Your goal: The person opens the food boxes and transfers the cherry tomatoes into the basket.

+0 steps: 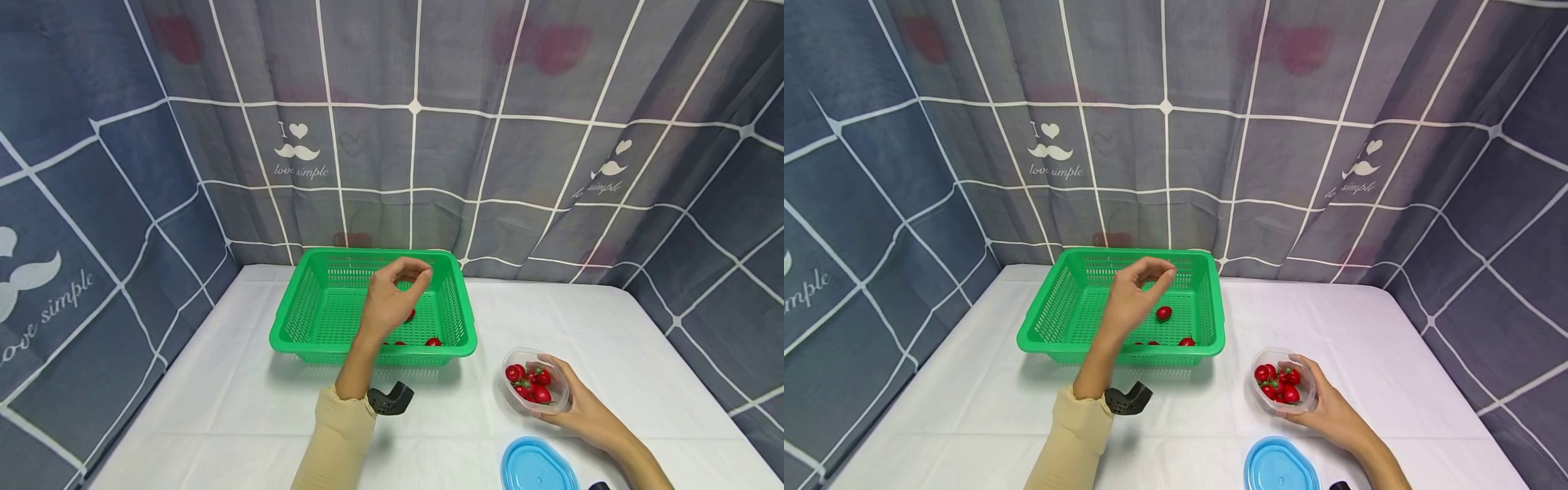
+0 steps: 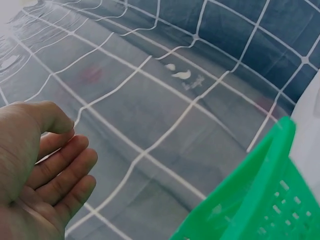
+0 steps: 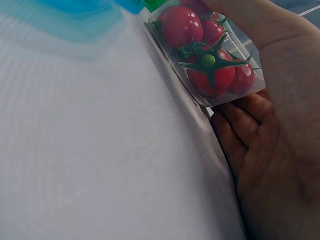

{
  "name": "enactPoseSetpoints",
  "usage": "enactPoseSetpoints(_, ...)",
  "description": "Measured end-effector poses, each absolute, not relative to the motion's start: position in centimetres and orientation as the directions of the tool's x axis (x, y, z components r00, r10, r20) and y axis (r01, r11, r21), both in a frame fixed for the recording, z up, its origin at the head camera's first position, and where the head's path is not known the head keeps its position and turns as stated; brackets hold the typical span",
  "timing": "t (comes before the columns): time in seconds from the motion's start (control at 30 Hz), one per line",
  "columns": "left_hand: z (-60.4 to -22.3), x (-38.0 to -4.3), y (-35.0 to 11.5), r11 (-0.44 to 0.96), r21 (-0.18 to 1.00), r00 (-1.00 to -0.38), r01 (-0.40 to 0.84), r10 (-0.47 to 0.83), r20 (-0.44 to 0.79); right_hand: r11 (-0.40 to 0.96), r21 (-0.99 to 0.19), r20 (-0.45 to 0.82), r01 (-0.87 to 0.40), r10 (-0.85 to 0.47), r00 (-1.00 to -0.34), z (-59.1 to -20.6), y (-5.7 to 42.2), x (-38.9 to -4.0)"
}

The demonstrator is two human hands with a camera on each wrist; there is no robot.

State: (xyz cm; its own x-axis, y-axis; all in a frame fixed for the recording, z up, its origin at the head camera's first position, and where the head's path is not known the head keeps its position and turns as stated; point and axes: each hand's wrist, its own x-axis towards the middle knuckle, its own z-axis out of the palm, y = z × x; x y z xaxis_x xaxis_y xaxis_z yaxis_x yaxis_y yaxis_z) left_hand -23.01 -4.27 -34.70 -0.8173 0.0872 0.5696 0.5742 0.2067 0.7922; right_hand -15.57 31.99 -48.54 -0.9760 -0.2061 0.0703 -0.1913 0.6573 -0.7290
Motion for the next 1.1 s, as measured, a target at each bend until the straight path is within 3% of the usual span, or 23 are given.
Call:
enactPoseSetpoints(0.77, -36.2, -21.2, 2.6, 0.086, 0.783, -0.757, 0.616, 0.340, 0.558, 0.637, -0.746, 0.073, -0.194, -0.212, -0.975, -48.7, 32.1, -15.6)
enactPoseSetpoints(1.1, -37.1, -20.1, 4.9, 0.176, 0.737, -0.721, 0.652, 0.445, 0.531, 0.639, -0.741, 0.086, -0.207, -0.216, -0.973, -48.7, 32.1, -15.6)
